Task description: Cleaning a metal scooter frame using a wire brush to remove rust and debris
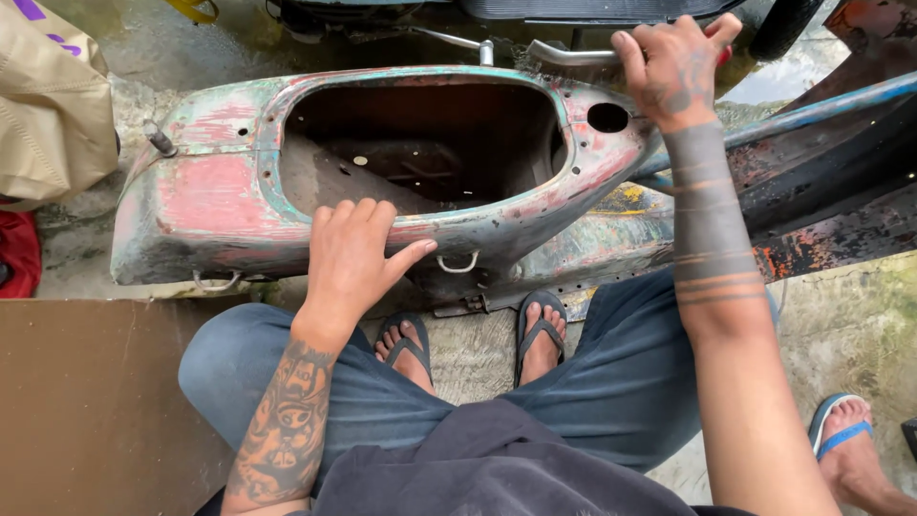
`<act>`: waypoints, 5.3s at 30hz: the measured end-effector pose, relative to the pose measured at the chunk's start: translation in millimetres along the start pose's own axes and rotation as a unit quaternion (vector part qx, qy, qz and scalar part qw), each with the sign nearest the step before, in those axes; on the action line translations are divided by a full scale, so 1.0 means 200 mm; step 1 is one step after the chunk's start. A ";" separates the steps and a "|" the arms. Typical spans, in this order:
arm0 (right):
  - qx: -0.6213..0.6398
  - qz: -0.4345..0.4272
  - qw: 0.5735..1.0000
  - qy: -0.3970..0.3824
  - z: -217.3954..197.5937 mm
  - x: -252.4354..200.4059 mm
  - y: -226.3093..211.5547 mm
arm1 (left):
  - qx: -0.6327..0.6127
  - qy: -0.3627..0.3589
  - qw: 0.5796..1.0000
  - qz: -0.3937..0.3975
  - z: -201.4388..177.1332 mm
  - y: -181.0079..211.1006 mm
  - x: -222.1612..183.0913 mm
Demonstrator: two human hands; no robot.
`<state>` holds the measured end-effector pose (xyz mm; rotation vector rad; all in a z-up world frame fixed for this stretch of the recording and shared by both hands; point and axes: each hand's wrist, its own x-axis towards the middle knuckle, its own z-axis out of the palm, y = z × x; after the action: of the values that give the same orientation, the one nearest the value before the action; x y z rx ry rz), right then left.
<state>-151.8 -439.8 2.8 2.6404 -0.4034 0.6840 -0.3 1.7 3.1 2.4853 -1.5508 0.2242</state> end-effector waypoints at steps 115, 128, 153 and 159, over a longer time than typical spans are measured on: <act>0.359 0.409 0.826 -0.148 -0.38 -0.32 0.36 | -0.121 -0.054 0.961 0.244 0.52 0.47 1.21; 0.353 0.397 0.835 -0.141 -0.37 -0.33 0.36 | -0.128 -0.030 0.963 0.235 0.48 0.48 1.19; 0.281 0.222 0.869 -0.342 -1.03 -0.04 -0.18 | -0.094 -0.215 0.972 -0.029 -0.11 -0.01 0.16; 0.208 0.165 0.905 -0.331 -0.62 0.08 -0.26 | -0.052 -0.134 0.990 -0.015 0.00 -0.03 0.12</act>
<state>-169.8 -343.2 95.8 3.2065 -1.0089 -0.0999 15.0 -16.4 8.7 2.5360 -1.5744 -0.1992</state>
